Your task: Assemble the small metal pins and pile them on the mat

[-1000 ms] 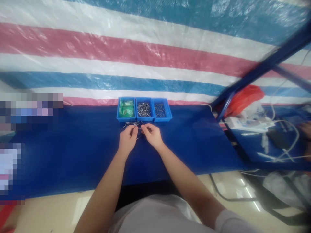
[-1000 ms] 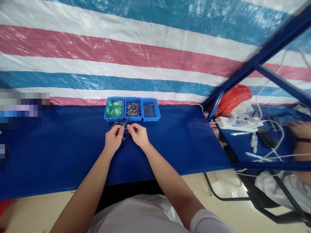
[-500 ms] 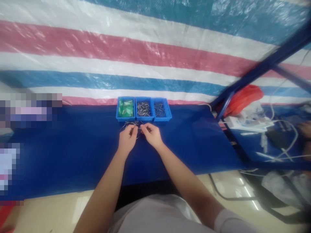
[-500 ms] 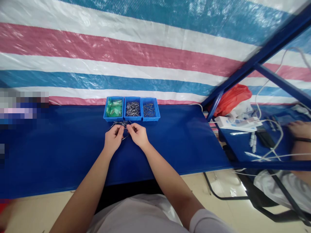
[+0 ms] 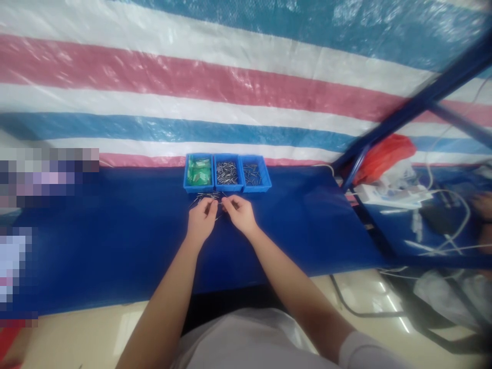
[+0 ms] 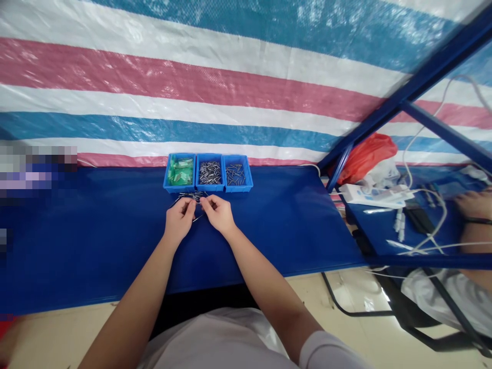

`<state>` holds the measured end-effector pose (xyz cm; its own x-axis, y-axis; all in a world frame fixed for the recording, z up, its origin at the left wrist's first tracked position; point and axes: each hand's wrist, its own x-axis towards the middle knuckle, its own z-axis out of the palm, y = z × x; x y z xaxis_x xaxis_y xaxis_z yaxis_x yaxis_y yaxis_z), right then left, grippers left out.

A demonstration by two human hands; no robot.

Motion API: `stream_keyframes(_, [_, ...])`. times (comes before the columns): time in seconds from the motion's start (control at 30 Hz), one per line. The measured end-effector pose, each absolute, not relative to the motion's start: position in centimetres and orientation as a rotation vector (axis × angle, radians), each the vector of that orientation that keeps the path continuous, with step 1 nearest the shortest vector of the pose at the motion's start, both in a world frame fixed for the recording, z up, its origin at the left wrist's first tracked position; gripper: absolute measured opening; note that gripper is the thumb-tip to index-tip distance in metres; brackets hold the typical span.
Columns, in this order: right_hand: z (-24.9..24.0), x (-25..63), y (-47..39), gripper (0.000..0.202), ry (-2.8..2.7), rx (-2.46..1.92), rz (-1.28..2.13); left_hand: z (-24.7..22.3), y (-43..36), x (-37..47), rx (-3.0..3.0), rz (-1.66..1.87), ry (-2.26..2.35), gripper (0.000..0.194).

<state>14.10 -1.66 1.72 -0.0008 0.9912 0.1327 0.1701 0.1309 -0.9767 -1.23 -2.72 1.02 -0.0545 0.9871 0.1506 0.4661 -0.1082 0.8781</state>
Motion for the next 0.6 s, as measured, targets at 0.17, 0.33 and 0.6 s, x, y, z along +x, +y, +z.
stream_keyframes(0.17, [1.73, 14.10, -1.63, 0.036, -1.388, -1.238, 1.015, 0.96, -2.68, -1.26, 1.635, 1.113, 1.559, 0.033])
stream_keyframes(0.33, [1.60, 14.04, -1.61, 0.037, -1.382, -1.236, 1.022, 0.79, -2.65, -1.33, 1.645, 1.119, 1.563, 0.033])
stream_keyframes(0.6, [1.85, 14.08, -1.71, 0.039, -1.395, -1.259, 1.014, 0.99, -2.67, -1.29, 1.636, 1.109, 1.556, 0.033])
